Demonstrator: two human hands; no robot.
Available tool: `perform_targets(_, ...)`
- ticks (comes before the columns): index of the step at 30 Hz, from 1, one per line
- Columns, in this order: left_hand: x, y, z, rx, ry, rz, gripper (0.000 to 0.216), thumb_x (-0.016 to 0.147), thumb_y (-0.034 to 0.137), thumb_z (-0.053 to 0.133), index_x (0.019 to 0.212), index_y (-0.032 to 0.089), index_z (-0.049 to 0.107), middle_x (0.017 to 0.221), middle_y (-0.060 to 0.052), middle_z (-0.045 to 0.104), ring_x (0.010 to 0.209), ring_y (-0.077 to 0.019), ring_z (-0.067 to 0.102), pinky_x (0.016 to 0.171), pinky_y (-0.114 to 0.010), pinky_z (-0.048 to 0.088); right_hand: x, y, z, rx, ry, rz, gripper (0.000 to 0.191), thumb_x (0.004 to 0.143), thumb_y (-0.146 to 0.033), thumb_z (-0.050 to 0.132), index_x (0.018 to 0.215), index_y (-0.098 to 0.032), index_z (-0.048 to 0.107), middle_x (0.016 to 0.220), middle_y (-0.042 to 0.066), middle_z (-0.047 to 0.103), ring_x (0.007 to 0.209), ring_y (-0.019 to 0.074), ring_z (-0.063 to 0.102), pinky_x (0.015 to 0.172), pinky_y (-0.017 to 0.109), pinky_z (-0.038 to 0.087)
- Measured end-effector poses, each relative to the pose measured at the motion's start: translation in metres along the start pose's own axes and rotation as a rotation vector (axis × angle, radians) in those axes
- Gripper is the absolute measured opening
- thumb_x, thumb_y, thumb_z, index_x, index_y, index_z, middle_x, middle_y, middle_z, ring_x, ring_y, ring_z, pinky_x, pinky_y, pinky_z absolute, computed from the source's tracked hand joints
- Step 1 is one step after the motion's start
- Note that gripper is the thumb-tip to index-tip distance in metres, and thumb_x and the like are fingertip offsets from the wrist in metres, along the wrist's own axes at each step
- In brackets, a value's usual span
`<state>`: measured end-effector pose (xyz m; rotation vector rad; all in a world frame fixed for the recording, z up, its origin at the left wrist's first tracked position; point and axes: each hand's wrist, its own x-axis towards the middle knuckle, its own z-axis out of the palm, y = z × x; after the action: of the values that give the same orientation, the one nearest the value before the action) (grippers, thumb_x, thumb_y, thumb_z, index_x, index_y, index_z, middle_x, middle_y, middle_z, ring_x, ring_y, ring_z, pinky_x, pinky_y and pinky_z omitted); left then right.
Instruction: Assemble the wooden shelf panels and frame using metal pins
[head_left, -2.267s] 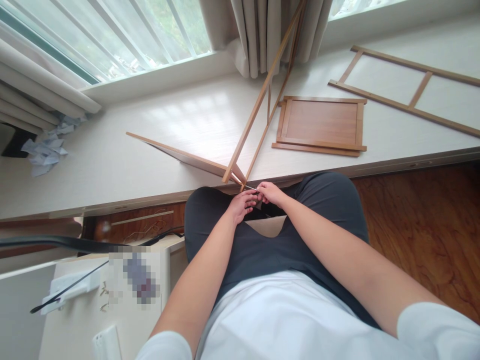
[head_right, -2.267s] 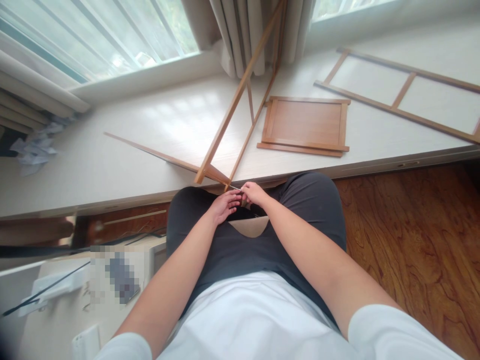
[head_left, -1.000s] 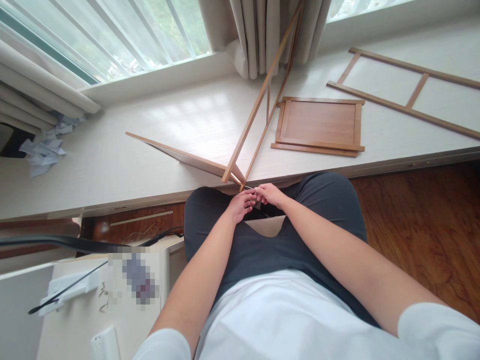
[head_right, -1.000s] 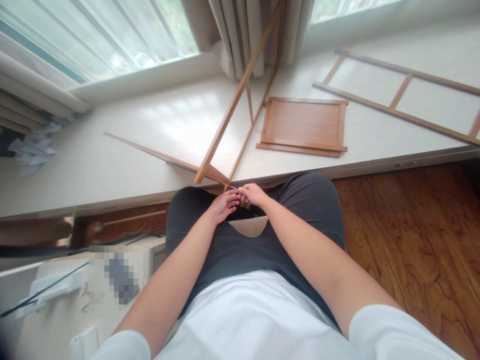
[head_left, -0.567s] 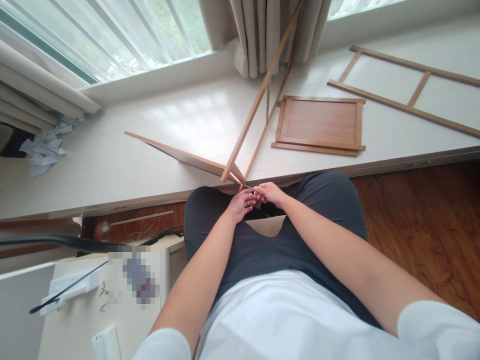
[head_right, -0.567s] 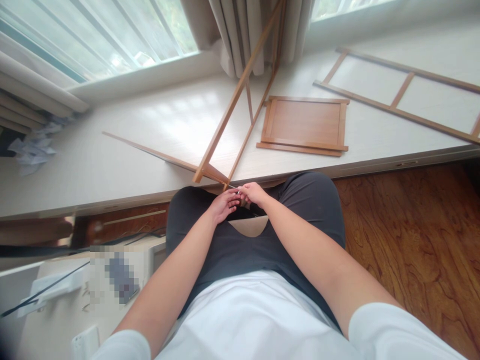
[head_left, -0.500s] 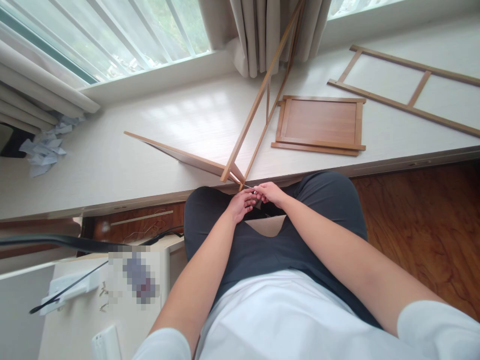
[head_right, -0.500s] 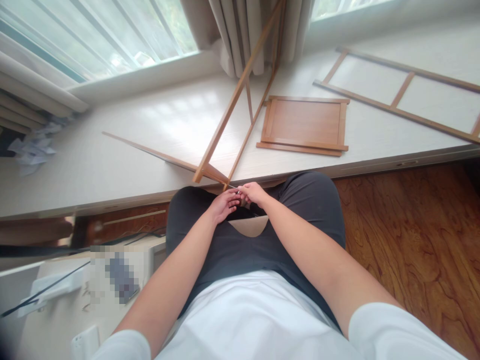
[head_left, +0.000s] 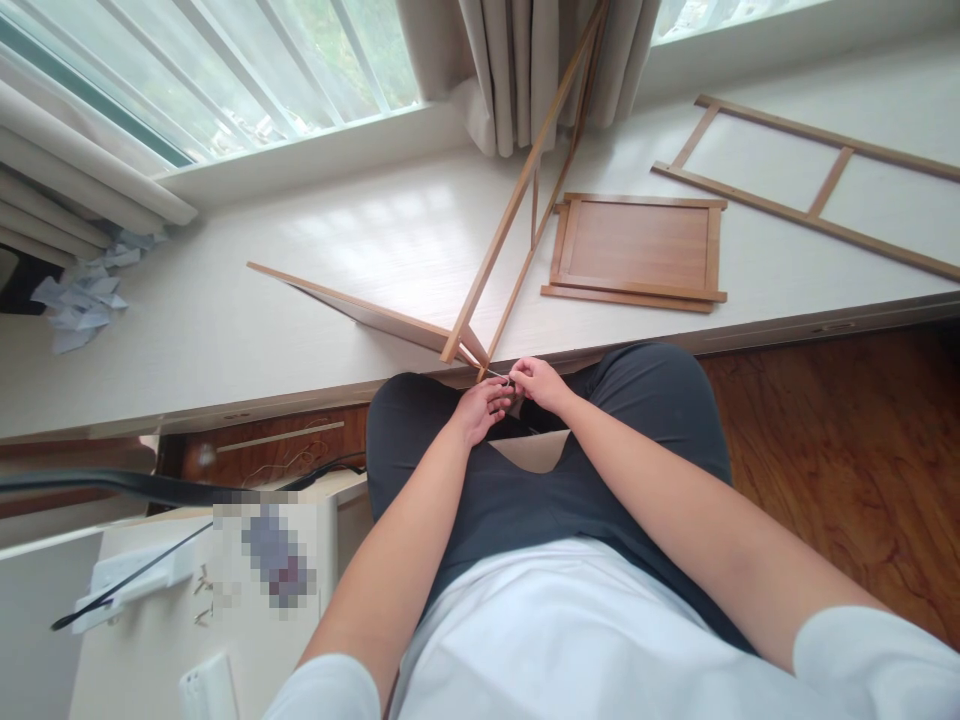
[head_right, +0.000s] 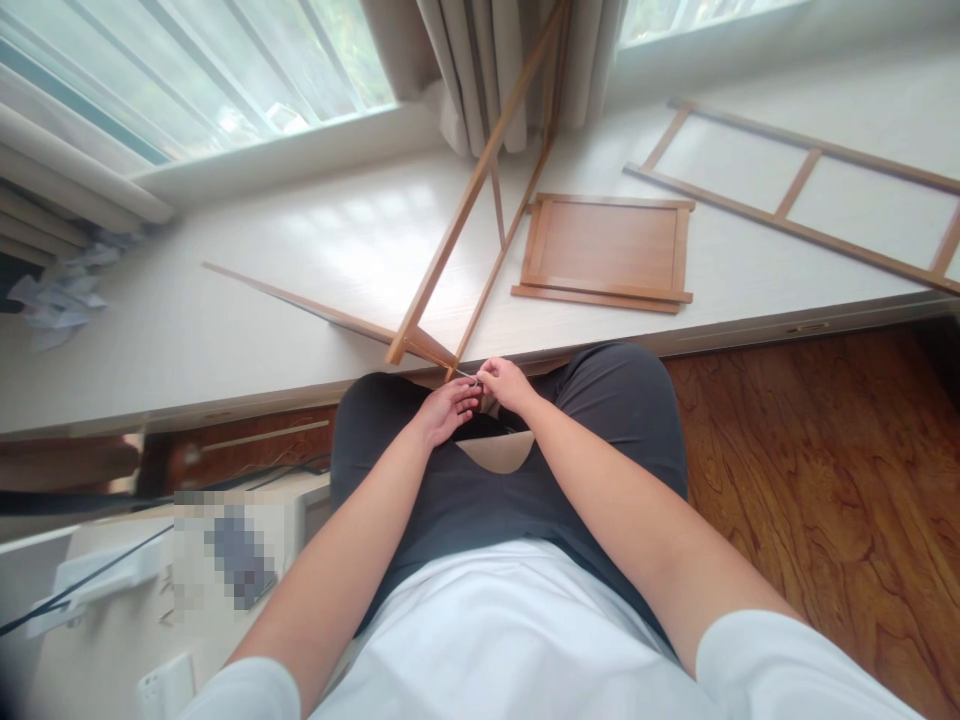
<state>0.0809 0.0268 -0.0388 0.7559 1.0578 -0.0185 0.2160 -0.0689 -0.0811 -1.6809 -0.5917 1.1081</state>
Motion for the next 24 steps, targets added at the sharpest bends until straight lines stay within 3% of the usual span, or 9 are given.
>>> perform_targets(2,0.0004,0.0,-0.0001,0.01,0.006,0.0,0.023,0.078,0.021,0.067,0.101,0.02,0.07,0.098,-0.007,0.075,0.067,-0.011,0.063,0.059,-0.022,0.044,-0.0016,-0.0018,-0.0034,-0.065,0.02,-0.098,0.005,0.082,-0.021,0.059,0.086,-0.02,0.061,0.063,-0.004,0.06,0.056,0.0112,0.051,0.055,0.022,0.041)
perform_targets(7,0.0029,-0.0001,0.0001,0.017,0.027,0.01,0.022,0.083,0.029,0.066,0.102,0.019,0.073,0.103,-0.009,0.075,0.066,-0.0111,0.061,0.058,-0.022,0.043,-0.0062,-0.0049,-0.0088,-0.214,-0.066,-0.25,0.026,0.072,-0.011,0.057,0.094,-0.019,0.067,0.079,-0.002,0.06,0.063,0.0109,0.049,0.062,0.023,0.041)
perform_targets(12,0.0027,0.0004,0.0014,0.016,0.023,0.016,0.02,0.084,0.031,0.066,0.097,0.017,0.074,0.109,-0.01,0.075,0.071,-0.0114,0.061,0.059,-0.022,0.044,-0.0075,-0.0019,-0.0058,-0.309,-0.109,-0.341,0.033,0.067,-0.003,0.055,0.095,-0.017,0.068,0.093,0.001,0.06,0.069,0.0112,0.05,0.067,0.024,0.043)
perform_targets(24,-0.0008,0.0035,0.0044,0.005,0.058,0.007,0.016,0.081,0.029,0.065,0.092,0.019,0.072,0.105,-0.01,0.075,0.077,-0.0142,0.062,0.061,-0.023,0.044,-0.0066,-0.005,-0.0056,-0.5,-0.059,-0.41,0.03,0.075,0.0,0.057,0.092,-0.019,0.074,0.094,0.004,0.065,0.075,0.0143,0.056,0.074,0.025,0.045)
